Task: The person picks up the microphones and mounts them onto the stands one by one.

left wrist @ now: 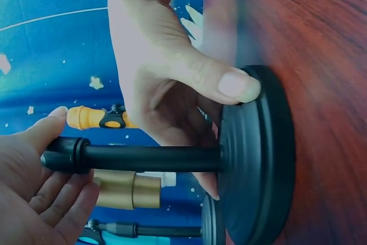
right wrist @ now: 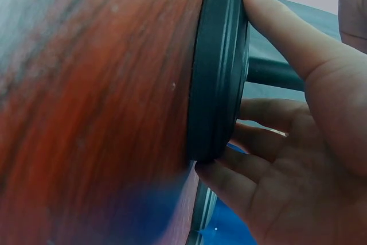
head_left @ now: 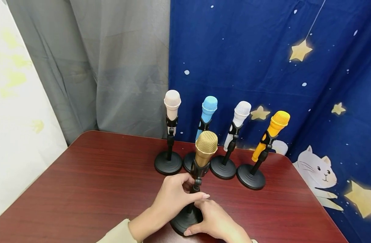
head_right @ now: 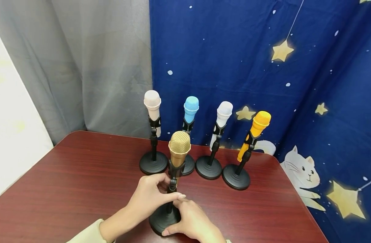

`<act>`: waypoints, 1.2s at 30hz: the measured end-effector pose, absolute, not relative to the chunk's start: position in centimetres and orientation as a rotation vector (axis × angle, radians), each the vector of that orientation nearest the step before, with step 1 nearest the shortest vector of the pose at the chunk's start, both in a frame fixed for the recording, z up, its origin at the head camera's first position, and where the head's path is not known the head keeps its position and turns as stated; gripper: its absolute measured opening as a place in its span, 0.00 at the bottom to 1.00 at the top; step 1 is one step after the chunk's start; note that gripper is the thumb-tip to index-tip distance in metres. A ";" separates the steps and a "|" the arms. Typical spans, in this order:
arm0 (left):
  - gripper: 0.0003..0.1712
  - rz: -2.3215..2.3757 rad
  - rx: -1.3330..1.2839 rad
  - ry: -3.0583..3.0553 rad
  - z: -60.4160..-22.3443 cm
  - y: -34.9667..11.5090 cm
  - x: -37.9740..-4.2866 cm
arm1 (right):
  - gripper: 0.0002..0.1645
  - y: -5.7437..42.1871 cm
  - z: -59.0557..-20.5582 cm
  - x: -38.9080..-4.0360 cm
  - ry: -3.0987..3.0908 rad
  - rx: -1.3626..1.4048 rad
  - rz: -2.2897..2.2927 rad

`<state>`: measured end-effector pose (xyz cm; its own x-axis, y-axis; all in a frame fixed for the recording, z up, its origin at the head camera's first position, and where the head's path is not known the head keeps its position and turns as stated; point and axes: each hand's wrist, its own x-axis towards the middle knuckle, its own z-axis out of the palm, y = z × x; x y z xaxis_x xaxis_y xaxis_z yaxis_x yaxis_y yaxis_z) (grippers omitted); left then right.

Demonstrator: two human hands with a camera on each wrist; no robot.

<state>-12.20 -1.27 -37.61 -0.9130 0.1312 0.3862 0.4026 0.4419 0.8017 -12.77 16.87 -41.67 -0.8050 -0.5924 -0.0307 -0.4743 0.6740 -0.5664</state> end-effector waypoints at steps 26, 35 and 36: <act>0.20 -1.624 -0.085 -2.113 -39.1 1.6 -10.5 | 0.43 17.2 -41.7 -12.6 2.689 -0.914 -0.834; 0.17 -1.906 -0.378 -2.245 -38.9 -1.1 -12.0 | 0.38 16.9 -41.6 -12.7 2.676 -0.882 -0.816; 0.17 -1.956 -0.451 -2.276 -38.9 -1.6 -12.4 | 0.36 16.9 -41.6 -12.8 2.672 -0.874 -0.808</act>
<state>-12.43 -1.57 -38.85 -0.9503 0.1535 0.2708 0.2908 0.1274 0.9483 -12.77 16.92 -41.62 -0.8002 -0.5988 -0.0332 -0.4800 0.6727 -0.5631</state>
